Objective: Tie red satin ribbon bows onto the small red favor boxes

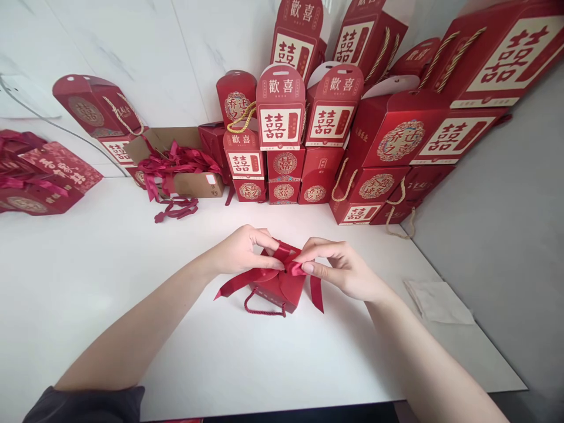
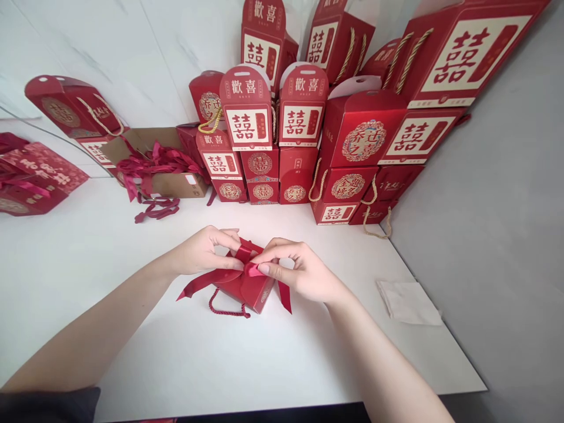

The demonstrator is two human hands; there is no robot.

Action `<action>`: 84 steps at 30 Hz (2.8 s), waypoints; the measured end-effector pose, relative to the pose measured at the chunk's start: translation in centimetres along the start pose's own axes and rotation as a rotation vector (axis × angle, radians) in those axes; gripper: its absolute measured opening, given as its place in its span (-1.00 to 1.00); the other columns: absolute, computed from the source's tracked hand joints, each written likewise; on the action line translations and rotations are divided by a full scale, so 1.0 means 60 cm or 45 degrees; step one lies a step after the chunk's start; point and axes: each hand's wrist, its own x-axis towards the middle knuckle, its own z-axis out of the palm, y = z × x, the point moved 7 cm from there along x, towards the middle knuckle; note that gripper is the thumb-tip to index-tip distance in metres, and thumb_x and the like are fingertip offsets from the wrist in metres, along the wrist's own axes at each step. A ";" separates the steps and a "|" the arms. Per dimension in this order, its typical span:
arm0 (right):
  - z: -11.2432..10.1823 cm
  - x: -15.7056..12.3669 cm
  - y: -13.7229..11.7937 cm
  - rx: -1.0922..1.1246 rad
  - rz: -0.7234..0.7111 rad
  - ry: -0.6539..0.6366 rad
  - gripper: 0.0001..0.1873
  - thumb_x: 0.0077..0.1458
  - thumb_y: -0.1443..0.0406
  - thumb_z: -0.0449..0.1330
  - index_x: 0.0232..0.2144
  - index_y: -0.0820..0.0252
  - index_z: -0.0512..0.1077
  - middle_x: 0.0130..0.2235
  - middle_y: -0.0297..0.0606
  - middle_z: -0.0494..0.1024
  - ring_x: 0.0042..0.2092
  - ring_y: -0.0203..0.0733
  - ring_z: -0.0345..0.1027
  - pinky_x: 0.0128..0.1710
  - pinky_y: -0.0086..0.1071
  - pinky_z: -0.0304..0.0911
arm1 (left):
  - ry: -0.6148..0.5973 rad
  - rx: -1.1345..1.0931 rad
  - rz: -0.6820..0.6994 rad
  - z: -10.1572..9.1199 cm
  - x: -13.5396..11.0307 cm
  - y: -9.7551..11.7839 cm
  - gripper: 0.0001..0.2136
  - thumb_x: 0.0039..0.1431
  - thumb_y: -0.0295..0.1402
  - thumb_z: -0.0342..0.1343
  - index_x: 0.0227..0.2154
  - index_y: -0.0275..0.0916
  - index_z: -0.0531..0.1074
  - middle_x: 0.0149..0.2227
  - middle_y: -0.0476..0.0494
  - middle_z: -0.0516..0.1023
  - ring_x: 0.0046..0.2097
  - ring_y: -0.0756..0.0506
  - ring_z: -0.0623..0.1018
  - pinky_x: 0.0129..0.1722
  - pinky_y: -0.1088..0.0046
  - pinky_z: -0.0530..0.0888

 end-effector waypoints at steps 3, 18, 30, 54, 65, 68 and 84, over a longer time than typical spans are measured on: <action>0.010 0.003 0.011 0.083 0.019 0.045 -0.83 0.18 0.19 0.24 -0.21 0.03 0.60 -0.28 -0.25 0.53 -0.23 -0.18 0.37 -0.18 -0.24 0.28 | -0.005 0.068 0.027 0.003 0.000 0.003 -0.80 0.05 -0.17 0.27 -0.41 -0.20 0.62 -0.44 -0.08 0.55 -0.26 -0.08 0.44 -0.10 0.30 0.39; 0.026 0.004 -0.003 -0.379 -0.048 0.271 -0.74 0.21 0.23 0.18 -0.04 0.05 0.41 -0.18 -0.23 0.47 -0.12 -0.13 0.35 -0.03 -0.22 0.23 | -0.011 0.077 -0.020 -0.002 -0.007 0.005 -0.77 0.17 -0.17 0.15 -0.35 -0.20 0.62 -0.31 -0.12 0.53 -0.24 -0.07 0.49 -0.13 0.37 0.42; 0.021 0.006 0.008 -0.464 -0.001 0.456 -0.85 0.26 0.24 0.09 -0.34 0.12 0.40 -0.27 -0.23 0.46 -0.18 -0.11 0.31 -0.09 -0.21 0.22 | 0.068 0.085 -0.121 0.001 -0.012 0.012 -0.74 0.07 -0.13 0.22 -0.37 -0.23 0.41 -0.35 -0.02 0.51 -0.34 -0.02 0.49 -0.14 0.30 0.44; -0.010 -0.022 0.025 -0.058 0.509 -0.025 -0.53 0.19 -0.03 0.12 -0.55 0.20 0.32 -0.61 -0.44 0.21 -0.58 -0.40 0.03 -0.59 -0.45 -0.05 | -0.337 0.067 -0.579 -0.026 -0.054 0.002 -0.71 0.16 -0.08 0.11 -0.46 -0.23 0.42 -0.53 0.00 0.48 -0.54 0.04 0.42 -0.53 0.58 0.33; -0.027 -0.023 0.027 -0.122 0.497 -0.025 -0.61 0.17 0.03 0.16 -0.51 0.19 0.32 -0.59 -0.47 0.16 -0.54 -0.40 -0.02 -0.58 -0.48 0.00 | -0.431 -0.096 -0.711 -0.034 -0.061 -0.026 -0.71 0.11 -0.07 0.16 -0.40 -0.24 0.50 -0.57 -0.07 0.53 -0.68 0.05 0.38 -0.71 0.58 0.27; -0.033 -0.024 0.027 -0.248 0.508 -0.044 -0.63 0.21 0.07 0.13 -0.52 0.19 0.30 -0.60 -0.47 0.22 -0.55 -0.40 0.01 -0.57 -0.47 0.00 | -0.407 -0.004 -0.630 -0.037 -0.056 -0.023 -0.75 0.11 -0.16 0.18 -0.48 -0.26 0.53 -0.48 -0.10 0.57 -0.51 0.02 0.49 -0.55 0.58 0.38; -0.027 -0.018 0.053 -0.157 0.501 -0.028 -0.62 0.20 0.04 0.13 -0.50 0.18 0.30 -0.58 -0.42 0.35 -0.53 -0.37 0.13 -0.51 -0.45 0.08 | -0.159 -0.478 0.221 0.005 0.002 0.018 -0.84 0.16 -0.26 0.20 -0.32 -0.17 0.64 -0.12 -0.24 0.64 0.24 -0.23 0.35 0.19 0.14 0.30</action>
